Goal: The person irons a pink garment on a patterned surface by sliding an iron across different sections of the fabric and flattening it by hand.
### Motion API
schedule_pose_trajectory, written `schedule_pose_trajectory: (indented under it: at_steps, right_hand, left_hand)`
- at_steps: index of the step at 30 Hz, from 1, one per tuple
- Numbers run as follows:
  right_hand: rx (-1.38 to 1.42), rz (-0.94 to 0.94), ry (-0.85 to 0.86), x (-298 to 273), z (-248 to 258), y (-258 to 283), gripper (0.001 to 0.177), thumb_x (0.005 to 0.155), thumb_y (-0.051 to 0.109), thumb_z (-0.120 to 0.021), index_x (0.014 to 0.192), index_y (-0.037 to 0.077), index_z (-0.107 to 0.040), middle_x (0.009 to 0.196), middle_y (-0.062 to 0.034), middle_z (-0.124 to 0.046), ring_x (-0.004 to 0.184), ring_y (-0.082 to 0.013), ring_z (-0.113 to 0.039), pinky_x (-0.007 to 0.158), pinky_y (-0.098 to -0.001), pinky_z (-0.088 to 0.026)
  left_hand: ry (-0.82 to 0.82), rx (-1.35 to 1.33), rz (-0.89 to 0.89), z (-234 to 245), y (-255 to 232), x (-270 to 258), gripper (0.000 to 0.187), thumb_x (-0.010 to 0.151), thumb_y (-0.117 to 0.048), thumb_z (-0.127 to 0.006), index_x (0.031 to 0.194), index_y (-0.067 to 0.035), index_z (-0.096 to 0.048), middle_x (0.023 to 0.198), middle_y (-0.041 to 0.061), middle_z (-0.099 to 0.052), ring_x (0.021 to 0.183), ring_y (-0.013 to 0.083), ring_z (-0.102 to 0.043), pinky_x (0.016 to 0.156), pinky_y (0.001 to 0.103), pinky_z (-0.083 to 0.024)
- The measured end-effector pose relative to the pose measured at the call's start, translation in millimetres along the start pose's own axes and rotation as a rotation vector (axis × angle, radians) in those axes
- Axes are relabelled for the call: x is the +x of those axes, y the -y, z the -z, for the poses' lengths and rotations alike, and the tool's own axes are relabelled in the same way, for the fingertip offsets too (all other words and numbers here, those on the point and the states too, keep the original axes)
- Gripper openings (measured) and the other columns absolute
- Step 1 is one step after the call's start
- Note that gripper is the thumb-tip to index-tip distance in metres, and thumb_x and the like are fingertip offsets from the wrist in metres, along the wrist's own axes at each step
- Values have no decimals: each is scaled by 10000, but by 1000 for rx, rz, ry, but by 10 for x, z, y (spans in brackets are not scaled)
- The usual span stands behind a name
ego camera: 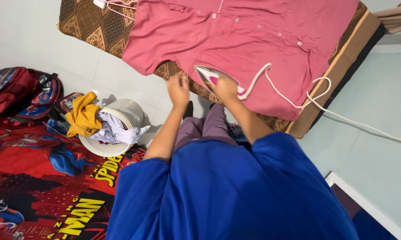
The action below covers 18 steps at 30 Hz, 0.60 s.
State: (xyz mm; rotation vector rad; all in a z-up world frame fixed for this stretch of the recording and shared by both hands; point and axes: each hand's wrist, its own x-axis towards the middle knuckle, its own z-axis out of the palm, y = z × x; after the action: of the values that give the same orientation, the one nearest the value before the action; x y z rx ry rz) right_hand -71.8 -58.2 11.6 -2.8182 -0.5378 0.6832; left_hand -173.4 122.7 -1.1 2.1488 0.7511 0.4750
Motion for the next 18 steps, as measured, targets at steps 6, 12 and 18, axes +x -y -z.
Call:
schedule_pose_trajectory:
  at_steps: [6,12,18]
  right_hand:
    - [-138,-3,-98,-515,196,-1156,545,915,571,-703,963,29,-742,830,-194,-748,730,-350,-735,656,-468,-580]
    - [-70,-113,-97,-472,527,-1687,569,905,563,-709,1098,28,-733,873,-205,-747,745,-365,-731,673,-483,-574]
    - [-141,-251,-182,48,650,-2205,550,912,558,-736,1079,34,-731,896,-224,-744,808,-403,-721,718,-507,-564]
  left_hand:
    - [762,496,-308,-452,-308,-353,495,995,-417,-570,1446,-216,-534,1554,140,-369,1473,344,-298,1175,597,-202]
    - [1122,786,-304,-533,-287,-315,617,977,-463,-581,1558,-393,-385,1728,18,-64,1579,280,-114,1205,687,-26]
    - [1126,792,-309,-475,-370,-288,678,936,-498,-627,1558,-394,-380,1725,12,-55,1577,279,-120,1197,693,-64]
